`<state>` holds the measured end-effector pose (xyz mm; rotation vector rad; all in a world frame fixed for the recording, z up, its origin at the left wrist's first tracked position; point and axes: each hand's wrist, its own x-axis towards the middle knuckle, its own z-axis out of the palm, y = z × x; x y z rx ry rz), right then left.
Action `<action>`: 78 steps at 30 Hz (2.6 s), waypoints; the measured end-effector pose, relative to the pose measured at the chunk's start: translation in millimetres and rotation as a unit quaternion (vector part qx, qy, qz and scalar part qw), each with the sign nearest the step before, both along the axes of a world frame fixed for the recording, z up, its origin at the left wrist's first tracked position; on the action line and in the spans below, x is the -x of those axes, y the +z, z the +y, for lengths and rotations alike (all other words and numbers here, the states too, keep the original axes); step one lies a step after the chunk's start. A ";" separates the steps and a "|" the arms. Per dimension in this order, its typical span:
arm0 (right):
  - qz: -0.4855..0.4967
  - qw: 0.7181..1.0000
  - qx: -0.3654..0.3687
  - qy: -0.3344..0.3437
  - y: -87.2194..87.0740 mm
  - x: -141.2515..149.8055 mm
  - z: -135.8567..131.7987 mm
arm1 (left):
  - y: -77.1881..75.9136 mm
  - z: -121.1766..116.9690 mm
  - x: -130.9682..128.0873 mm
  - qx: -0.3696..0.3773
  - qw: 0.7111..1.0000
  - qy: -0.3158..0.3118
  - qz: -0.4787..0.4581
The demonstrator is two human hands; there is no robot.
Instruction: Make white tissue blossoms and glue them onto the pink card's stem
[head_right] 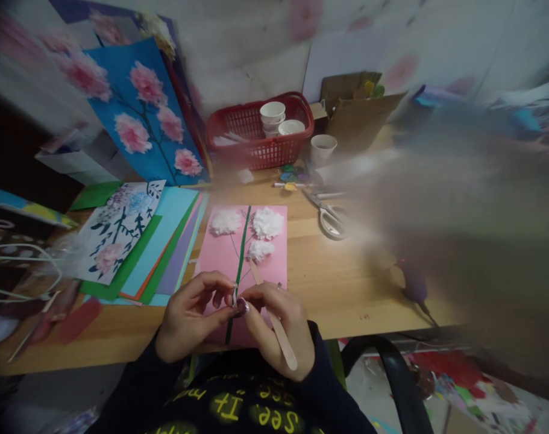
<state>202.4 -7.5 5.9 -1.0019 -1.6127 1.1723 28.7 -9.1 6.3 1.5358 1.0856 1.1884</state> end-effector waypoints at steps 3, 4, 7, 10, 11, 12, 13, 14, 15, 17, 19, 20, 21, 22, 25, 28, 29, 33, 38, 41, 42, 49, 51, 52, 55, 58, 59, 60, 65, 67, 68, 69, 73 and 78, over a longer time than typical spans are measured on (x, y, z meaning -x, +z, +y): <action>-0.009 1.000 0.007 0.005 2.5 0.0 0.8 | 0.8 -0.5 0.8 -0.007 1.000 -0.024 0.015; -0.009 1.000 0.013 0.008 3.0 -0.2 1.0 | 1.0 -0.6 1.2 -0.010 0.999 -0.032 0.020; 0.003 0.999 0.038 0.019 3.2 -1.9 0.9 | 2.4 -0.8 2.1 -0.012 0.998 -0.052 0.035; 0.007 0.998 0.055 0.025 2.7 -3.8 0.4 | 5.1 -0.1 2.1 -0.017 0.997 -0.061 0.050; 0.005 0.998 0.057 0.025 2.6 -4.1 0.4 | 6.1 0.4 2.1 -0.022 0.996 -0.064 0.056; 0.002 0.998 0.058 0.024 2.7 -4.0 0.6 | 7.2 1.0 2.1 -0.028 0.996 -0.066 0.061; 0.000 0.998 0.059 0.023 2.9 -3.8 1.0 | 8.2 1.7 2.3 -0.035 0.995 -0.068 0.066; -0.002 0.998 0.059 0.022 3.3 -3.3 1.6 | 9.1 2.5 2.5 -0.040 0.994 -0.069 0.070; -0.004 0.998 0.059 0.022 3.9 -2.7 2.3 | 9.9 3.2 2.8 -0.044 0.994 -0.070 0.074; -0.010 0.998 0.060 0.020 5.3 -1.6 3.8 | 11.2 4.5 3.3 -0.047 0.993 -0.068 0.081; -0.015 0.998 0.059 0.022 6.7 -0.9 5.1 | 12.3 5.4 3.7 -0.047 0.993 -0.066 0.086; -0.016 0.998 0.060 0.025 7.2 -0.6 5.7 | 12.9 5.7 3.9 -0.046 0.993 -0.065 0.087; -0.015 0.998 0.060 0.028 7.6 -0.4 6.2 | 13.3 6.1 4.0 -0.046 0.993 -0.063 0.088; -0.014 0.998 0.058 0.030 7.8 -0.1 6.7 | 13.5 6.5 4.1 -0.045 0.993 -0.060 0.089; -0.019 0.998 0.048 0.022 7.8 1.1 7.7 | 12.6 8.0 4.7 -0.043 0.993 -0.052 0.095; -0.025 0.999 0.041 0.015 7.6 1.4 8.0 | 9.4 8.4 5.2 -0.028 0.994 -0.057 0.084; -0.023 0.999 0.042 0.015 7.5 1.1 7.9 | 8.2 7.8 5.3 -0.020 0.995 -0.056 0.075; -0.021 0.999 0.042 0.005 6.2 -0.8 7.3 | 5.0 1.3 5.7 0.019 0.999 -0.017 0.040; -0.032 0.999 -0.001 -0.014 1.8 0.0 6.4 | 6.4 -4.8 2.4 0.023 0.996 0.057 0.063; -0.053 0.998 -0.031 -0.022 0.2 2.0 6.1 | 7.6 -3.6 -3.2 -0.032 0.989 0.106 0.098; -0.058 0.997 -0.037 -0.025 0.1 2.7 6.2 | 7.4 -2.9 -5.1 -0.045 0.986 0.119 0.106; -0.075 0.996 -0.029 -0.042 1.3 4.0 6.4 | 1.2 -1.7 -8.2 -0.019 0.981 0.175 0.085; -0.080 0.995 -0.028 -0.049 0.6 3.4 6.0 | 1.7 -1.1 -7.5 0.005 0.982 0.182 0.049; -0.082 0.995 -0.028 -0.052 0.1 3.1 5.7 | 2.3 -0.4 -7.2 0.020 0.982 0.185 0.030; -0.086 0.994 -0.028 -0.060 -2.3 2.8 5.3 | 3.5 2.8 -5.6 0.060 0.981 0.186 -0.015; -0.104 0.992 -0.034 -0.067 -6.0 3.1 5.2 | 1.2 6.5 -2.5 0.088 0.978 0.186 -0.030; -0.111 0.991 -0.034 -0.068 -7.4 3.2 5.2 | -0.3 7.6 -1.3 0.094 0.977 0.187 -0.033; -0.118 0.990 -0.034 -0.069 -8.9 3.3 5.2 | -2.1 8.4 -0.1 0.099 0.976 0.189 -0.035; -0.143 0.986 -0.034 -0.076 -13.9 2.1 4.8 | -9.6 10.1 4.6 0.097 0.976 0.192 -0.034; -0.147 0.985 -0.033 -0.080 -14.9 1.0 4.6 | -11.5 10.7 6.5 0.096 0.975 0.196 -0.031; -0.151 0.985 -0.033 -0.082 -15.6 0.2 4.5 | -12.6 11.2 7.7 0.096 0.975 0.198 -0.031; -0.157 0.983 -0.037 -0.084 -16.8 -0.5 4.5 | -13.8 11.9 9.2 0.096 0.975 0.200 -0.033; -0.210 0.968 -0.110 -0.077 -27.2 -2.7 5.0 | -19.7 15.4 17.3 0.101 0.969 0.219 -0.048; -0.259 0.951 -0.170 -0.008 -44.3 -5.9 4.4 | -24.1 19.7 24.1 0.113 0.963 0.239 -0.048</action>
